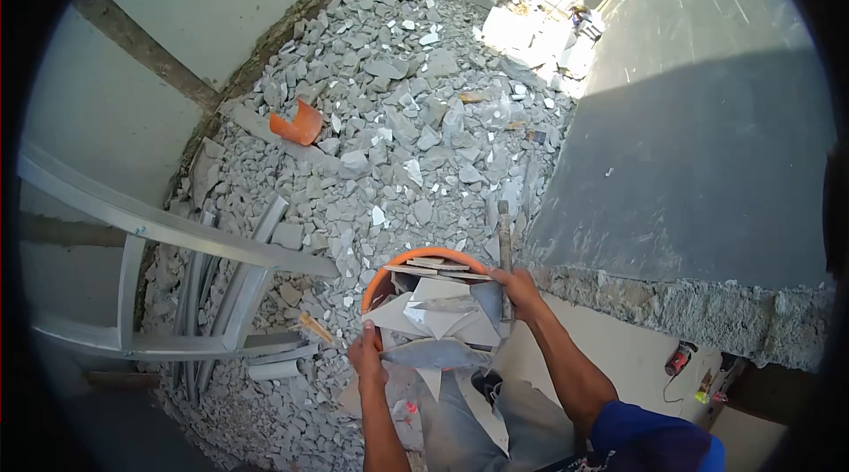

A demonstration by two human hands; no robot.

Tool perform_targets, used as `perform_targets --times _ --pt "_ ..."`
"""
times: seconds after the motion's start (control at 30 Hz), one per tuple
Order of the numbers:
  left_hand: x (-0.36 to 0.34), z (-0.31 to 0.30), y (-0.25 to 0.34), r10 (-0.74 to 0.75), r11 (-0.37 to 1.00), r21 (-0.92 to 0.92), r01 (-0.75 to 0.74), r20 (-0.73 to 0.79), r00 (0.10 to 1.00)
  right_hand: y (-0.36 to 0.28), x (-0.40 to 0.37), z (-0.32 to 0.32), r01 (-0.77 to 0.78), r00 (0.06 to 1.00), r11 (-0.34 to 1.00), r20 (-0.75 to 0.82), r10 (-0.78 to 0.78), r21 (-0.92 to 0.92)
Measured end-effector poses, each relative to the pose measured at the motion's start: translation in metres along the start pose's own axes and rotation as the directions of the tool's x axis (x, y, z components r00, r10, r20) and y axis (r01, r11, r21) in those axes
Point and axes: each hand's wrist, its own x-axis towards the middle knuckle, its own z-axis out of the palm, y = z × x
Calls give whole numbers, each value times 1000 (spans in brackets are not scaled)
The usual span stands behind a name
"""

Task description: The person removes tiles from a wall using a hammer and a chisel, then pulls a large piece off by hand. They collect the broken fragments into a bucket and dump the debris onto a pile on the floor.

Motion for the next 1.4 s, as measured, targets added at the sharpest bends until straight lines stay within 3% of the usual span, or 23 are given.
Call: perform_targets --times 0.07,0.1,0.17,0.23,0.33,0.4,0.67,0.7,0.93,1.0,1.13,1.27,1.33,1.4 --pt "67 40 59 61 998 11 -63 147 987 -22 41 15 87 994 996 -69 -86 0" --pt "78 49 63 30 999 16 -34 196 980 -35 54 22 41 988 993 -142 -57 -114" --pt "98 45 79 -50 998 57 36 268 962 -55 67 36 -74 977 995 -205 60 -61" --pt "124 61 113 -23 999 50 13 212 977 -75 93 48 -80 989 996 -126 84 41" --pt "143 77 170 -66 996 80 49 219 974 -83 121 62 -166 960 981 -213 185 102" --pt "158 89 204 -74 992 112 50 222 972 -100 124 75 -179 963 963 -165 214 203" --pt "219 180 281 13 889 446 -108 212 977 -147 191 69 -188 960 880 -109 259 437" --pt "221 203 284 34 909 398 -119 215 976 -151 204 62 -171 958 871 -128 256 461" --pt "286 378 271 -48 809 569 -145 310 950 -191 333 -22 -96 948 836 -207 243 540" --pt "316 434 263 -94 736 645 -205 397 913 -203 370 -51 -67 929 841 -274 248 536" --pt "334 556 251 -90 572 760 -308 431 898 -237 419 -110 30 906 823 -364 218 567" --pt "354 654 240 -144 539 774 -331 472 870 -248 457 -157 80 879 807 -423 219 585" --pt "349 702 249 -177 427 827 -366 474 863 -266 469 -171 116 854 786 -465 233 607" --pt "362 721 242 -240 475 820 -318 469 850 -250 496 -188 91 837 773 -469 282 628"
